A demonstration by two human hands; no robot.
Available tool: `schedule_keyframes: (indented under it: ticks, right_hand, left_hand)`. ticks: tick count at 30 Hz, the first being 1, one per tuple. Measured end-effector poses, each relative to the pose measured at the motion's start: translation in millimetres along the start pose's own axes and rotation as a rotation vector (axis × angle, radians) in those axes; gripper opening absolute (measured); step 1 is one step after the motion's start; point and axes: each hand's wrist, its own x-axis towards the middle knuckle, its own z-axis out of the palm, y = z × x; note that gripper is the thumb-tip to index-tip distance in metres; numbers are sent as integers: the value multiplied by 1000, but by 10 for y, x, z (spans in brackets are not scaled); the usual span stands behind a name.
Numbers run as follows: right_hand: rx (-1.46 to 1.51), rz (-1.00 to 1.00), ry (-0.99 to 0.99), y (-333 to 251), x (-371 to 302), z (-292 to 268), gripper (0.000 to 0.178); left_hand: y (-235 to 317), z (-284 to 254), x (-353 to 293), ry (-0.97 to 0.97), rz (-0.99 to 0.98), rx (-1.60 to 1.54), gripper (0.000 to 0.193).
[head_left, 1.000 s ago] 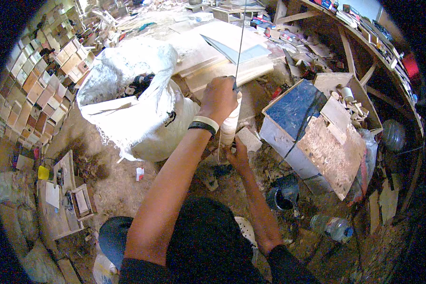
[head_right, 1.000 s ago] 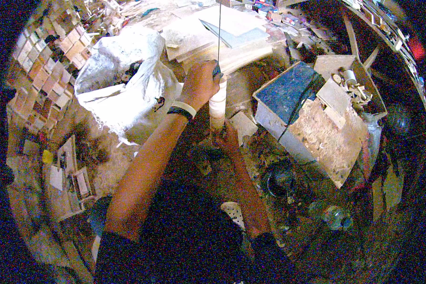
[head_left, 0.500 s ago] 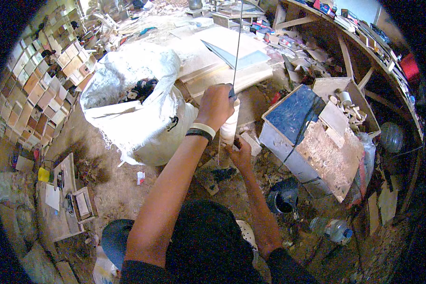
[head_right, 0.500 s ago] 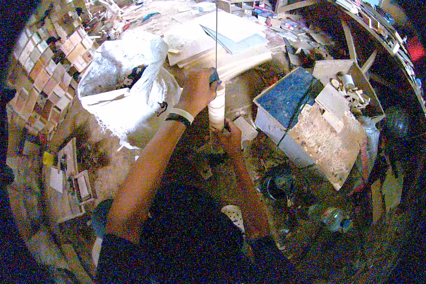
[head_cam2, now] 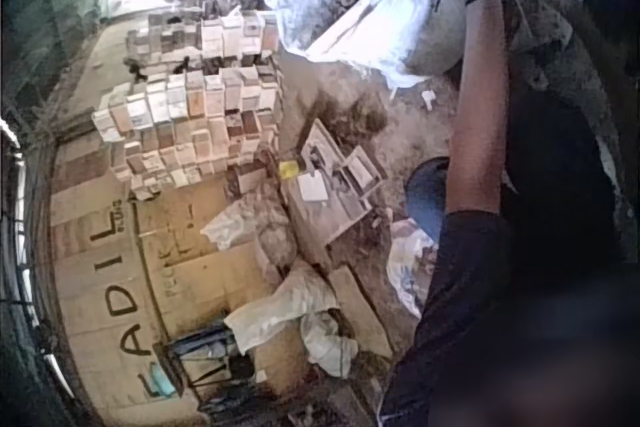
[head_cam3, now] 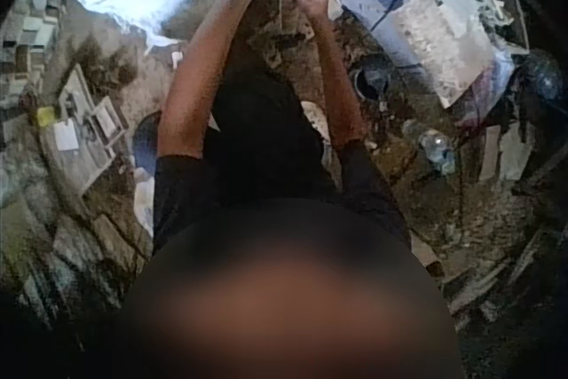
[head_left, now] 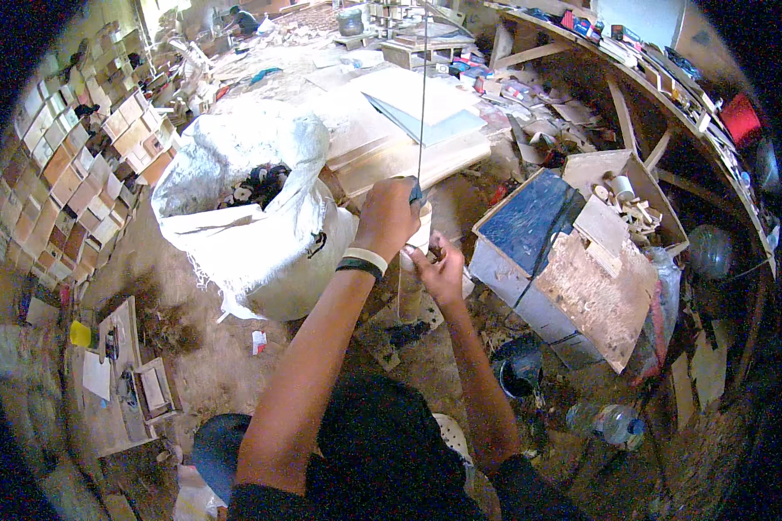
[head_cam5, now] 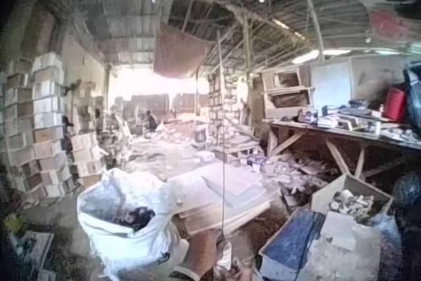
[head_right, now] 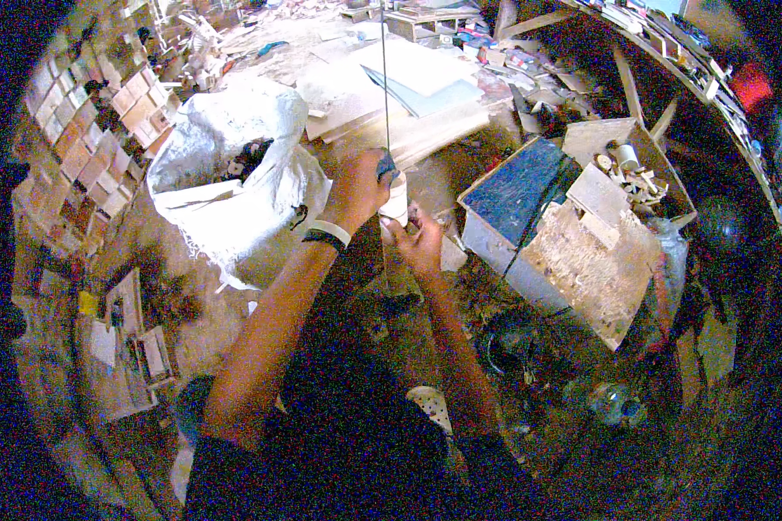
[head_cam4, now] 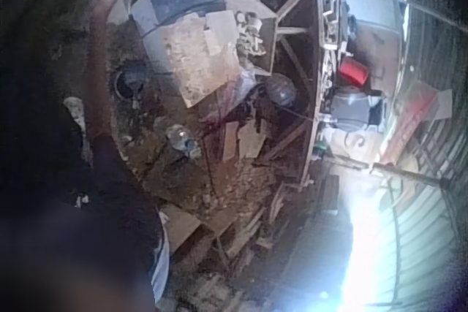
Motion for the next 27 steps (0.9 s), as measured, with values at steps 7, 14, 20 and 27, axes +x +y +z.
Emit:
schedule_keyframes:
  ticks: [7,14,20,27]
  right_hand:
    - [18,-47,-119,-99,128,-52,49]
    - [103,-65,-216,0,237,-33,53]
    - [102,-12,-161,-39,205,-92,45]
    - [236,-11,-113,16,193,-10,39]
  left_hand:
    - [-8,-46,-16,2,-5,12,11]
    - [-18,-38,-76,66,10,17,16]
    - [-4,-45,-38,-45,-34,35,21]
    - [100,-106,-109,27,7,42,14]
